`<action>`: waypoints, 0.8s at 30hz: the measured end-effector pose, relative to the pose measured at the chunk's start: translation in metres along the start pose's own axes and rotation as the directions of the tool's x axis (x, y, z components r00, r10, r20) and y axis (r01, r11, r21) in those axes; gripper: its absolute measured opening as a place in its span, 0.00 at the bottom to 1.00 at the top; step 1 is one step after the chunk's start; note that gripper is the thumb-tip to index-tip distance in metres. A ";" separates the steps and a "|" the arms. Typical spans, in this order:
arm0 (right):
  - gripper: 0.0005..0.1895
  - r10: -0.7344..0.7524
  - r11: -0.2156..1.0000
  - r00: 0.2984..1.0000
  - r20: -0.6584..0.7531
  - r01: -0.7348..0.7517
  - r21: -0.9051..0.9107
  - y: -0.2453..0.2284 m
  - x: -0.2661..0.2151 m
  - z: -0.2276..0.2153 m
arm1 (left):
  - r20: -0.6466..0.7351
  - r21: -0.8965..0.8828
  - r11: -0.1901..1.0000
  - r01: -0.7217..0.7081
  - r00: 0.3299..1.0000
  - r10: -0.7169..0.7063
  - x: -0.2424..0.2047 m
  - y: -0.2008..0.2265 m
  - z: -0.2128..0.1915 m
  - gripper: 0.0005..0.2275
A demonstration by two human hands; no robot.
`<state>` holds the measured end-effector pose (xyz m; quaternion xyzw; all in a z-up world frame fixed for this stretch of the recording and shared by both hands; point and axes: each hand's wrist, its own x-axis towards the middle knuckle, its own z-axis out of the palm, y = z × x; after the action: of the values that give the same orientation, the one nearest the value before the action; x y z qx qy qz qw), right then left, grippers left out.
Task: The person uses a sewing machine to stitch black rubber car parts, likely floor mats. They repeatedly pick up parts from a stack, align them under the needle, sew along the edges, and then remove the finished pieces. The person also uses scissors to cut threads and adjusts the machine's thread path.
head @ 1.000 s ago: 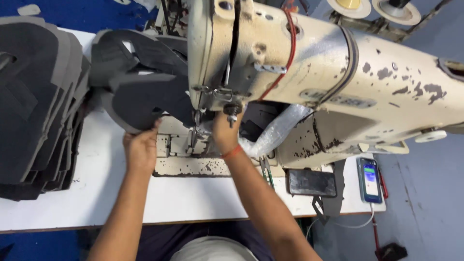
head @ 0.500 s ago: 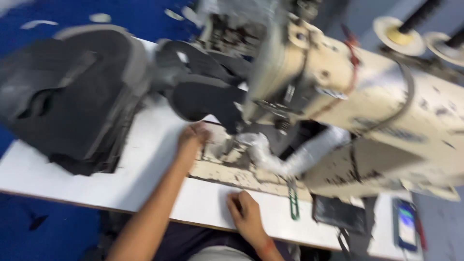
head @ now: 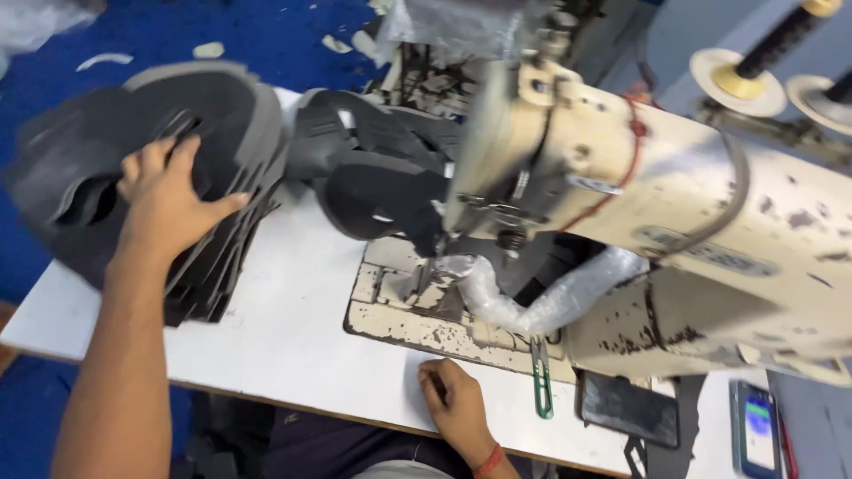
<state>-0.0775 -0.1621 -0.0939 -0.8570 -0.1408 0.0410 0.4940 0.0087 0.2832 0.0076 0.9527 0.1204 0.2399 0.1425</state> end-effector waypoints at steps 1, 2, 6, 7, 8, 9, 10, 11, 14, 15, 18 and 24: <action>0.06 -0.024 1.000 1.000 0.002 0.024 -0.001 -0.004 0.001 0.000 | 0.050 0.001 1.000 0.011 0.999 -0.011 0.004 -0.003 0.001 0.42; 0.06 -0.008 1.000 1.000 -0.011 0.008 -0.001 -0.006 -0.001 -0.002 | 0.064 -0.005 1.000 -0.003 0.998 0.004 0.004 -0.005 0.001 0.42; 0.06 -0.018 0.996 0.999 0.040 0.021 -0.082 -0.003 -0.006 -0.007 | 0.100 -0.119 0.983 0.137 0.987 -0.126 0.006 -0.025 -0.005 0.35; 0.06 -0.062 0.993 0.997 0.055 0.067 -0.093 -0.001 -0.007 -0.008 | 0.093 -0.184 0.969 0.167 0.984 -0.153 0.006 -0.031 -0.007 0.34; 0.06 -0.066 0.993 0.996 0.053 0.071 -0.095 0.000 -0.009 -0.010 | 0.088 -0.187 0.968 0.166 0.985 -0.152 0.002 -0.030 -0.011 0.34; 0.06 -0.072 0.996 0.996 0.061 0.074 -0.039 0.001 -0.010 -0.012 | 0.063 -0.454 0.864 0.218 0.975 -0.213 -0.002 -0.029 -0.016 0.37; 0.06 -0.079 0.997 0.995 0.061 0.078 0.021 0.000 -0.009 -0.012 | 0.057 -0.685 0.690 0.233 0.962 -0.268 0.000 -0.028 -0.021 0.40; 0.06 -0.084 0.996 0.995 0.051 0.083 0.022 -0.001 -0.008 -0.015 | 0.051 -0.687 0.692 0.222 0.964 -0.259 -0.018 -0.007 -0.041 0.40; 0.06 0.100 0.989 0.983 0.154 -0.115 0.088 -0.011 -0.013 -0.025 | -0.261 -0.506 0.843 -0.181 0.964 0.051 -0.080 0.066 -0.075 0.38; 0.07 0.089 0.977 0.981 0.171 -0.119 0.179 -0.020 -0.014 -0.029 | -0.305 -0.606 0.758 -0.241 0.951 0.058 -0.103 0.098 -0.077 0.40; 0.16 -0.102 0.914 0.974 0.203 0.011 0.406 -0.072 -0.014 -0.048 | -0.224 -0.603 0.747 -0.282 0.958 0.180 -0.180 0.162 -0.041 0.39; 0.24 -0.271 0.853 0.948 0.164 0.158 0.497 -0.069 -0.034 -0.037 | -0.043 -0.658 0.707 -0.261 0.949 0.311 -0.253 0.191 0.015 0.29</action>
<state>-0.1163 -0.1704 -0.0179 -0.6766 -0.2774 0.1168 0.6720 -0.1697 0.0275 -0.0487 0.8567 -0.1256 0.2518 0.4323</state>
